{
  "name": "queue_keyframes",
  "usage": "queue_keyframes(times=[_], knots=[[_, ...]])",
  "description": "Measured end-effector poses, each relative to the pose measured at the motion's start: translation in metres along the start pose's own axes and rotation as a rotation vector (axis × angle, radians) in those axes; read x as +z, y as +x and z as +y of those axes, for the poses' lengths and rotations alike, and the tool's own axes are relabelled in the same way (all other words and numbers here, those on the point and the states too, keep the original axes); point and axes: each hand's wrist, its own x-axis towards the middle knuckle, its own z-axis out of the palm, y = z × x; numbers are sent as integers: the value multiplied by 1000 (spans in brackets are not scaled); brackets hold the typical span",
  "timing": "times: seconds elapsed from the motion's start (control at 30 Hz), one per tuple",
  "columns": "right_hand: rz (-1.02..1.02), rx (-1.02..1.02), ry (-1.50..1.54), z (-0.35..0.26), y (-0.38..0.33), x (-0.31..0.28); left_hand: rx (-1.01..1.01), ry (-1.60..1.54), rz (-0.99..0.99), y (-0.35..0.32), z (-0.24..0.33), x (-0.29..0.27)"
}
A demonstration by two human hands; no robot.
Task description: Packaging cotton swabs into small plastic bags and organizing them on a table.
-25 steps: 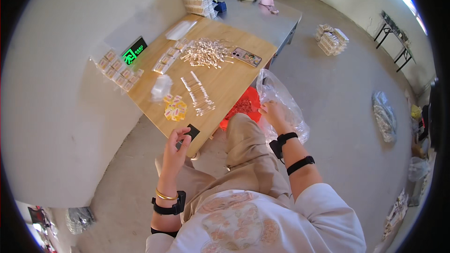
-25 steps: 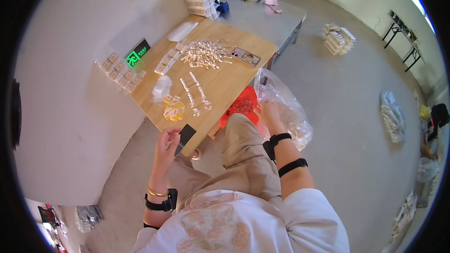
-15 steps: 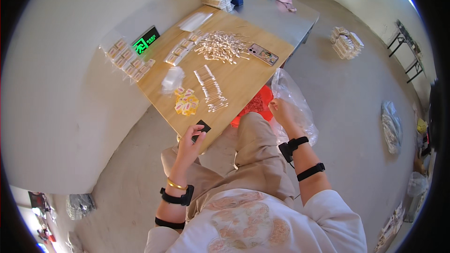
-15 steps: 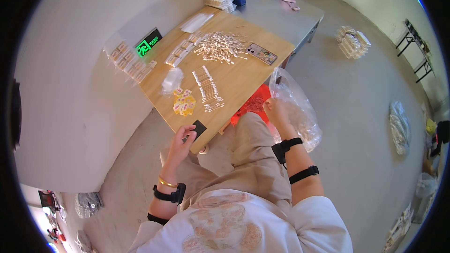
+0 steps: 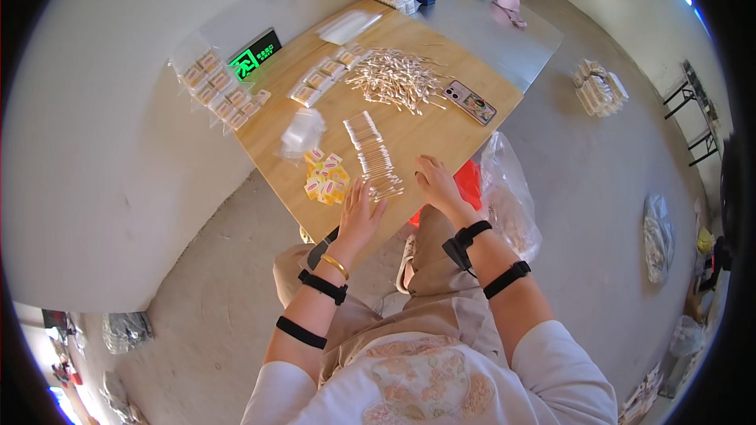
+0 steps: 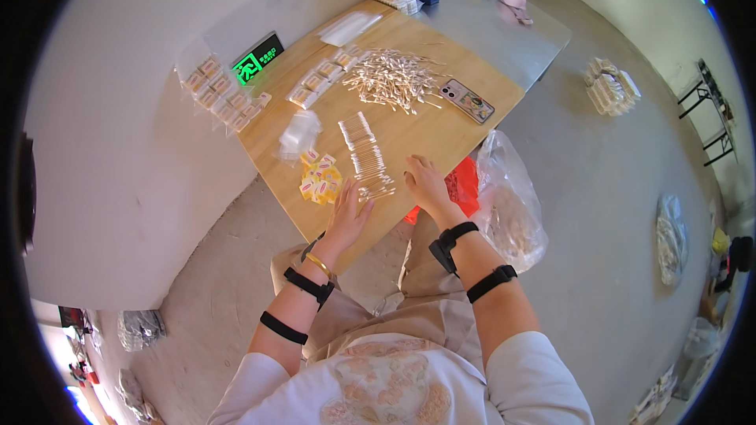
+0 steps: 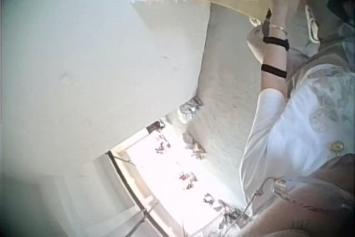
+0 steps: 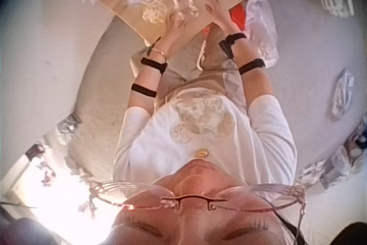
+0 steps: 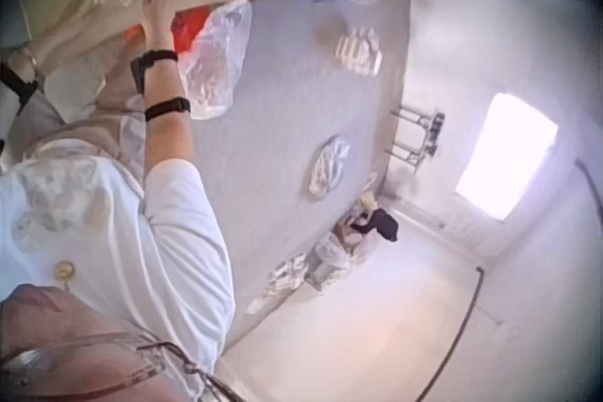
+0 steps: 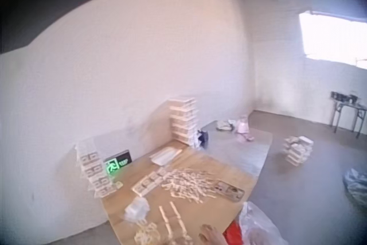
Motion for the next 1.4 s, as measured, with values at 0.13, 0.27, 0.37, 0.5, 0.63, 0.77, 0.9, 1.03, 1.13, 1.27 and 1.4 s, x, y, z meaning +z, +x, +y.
queue_keyframes(times=[0.13,0.27,0.37,0.5,0.63,0.77,0.9,1.03,1.13,1.27,1.4], knots=[[41,-4,-201,19,29,26,-19,47,18,41,-3,-1],[62,58,-345,21,51,43,-59,228,48,76,-3,-2],[90,71,-388,23,53,53,-65,398,28,97,-7,6],[120,73,-462,20,51,58,11,583,23,111,-19,19],[118,100,-445,19,51,58,56,592,-1,116,-27,30],[111,116,-441,16,51,55,17,503,-29,118,-27,37],[118,119,-443,16,50,52,14,461,-44,118,-27,37],[127,122,-429,14,51,53,33,462,-17,117,-26,36],[133,118,-433,13,51,54,25,470,-33,116,-24,33],[155,109,-430,15,51,52,51,483,-12,108,-14,27],[175,101,-427,14,51,52,112,464,-7,81,-1,29]])
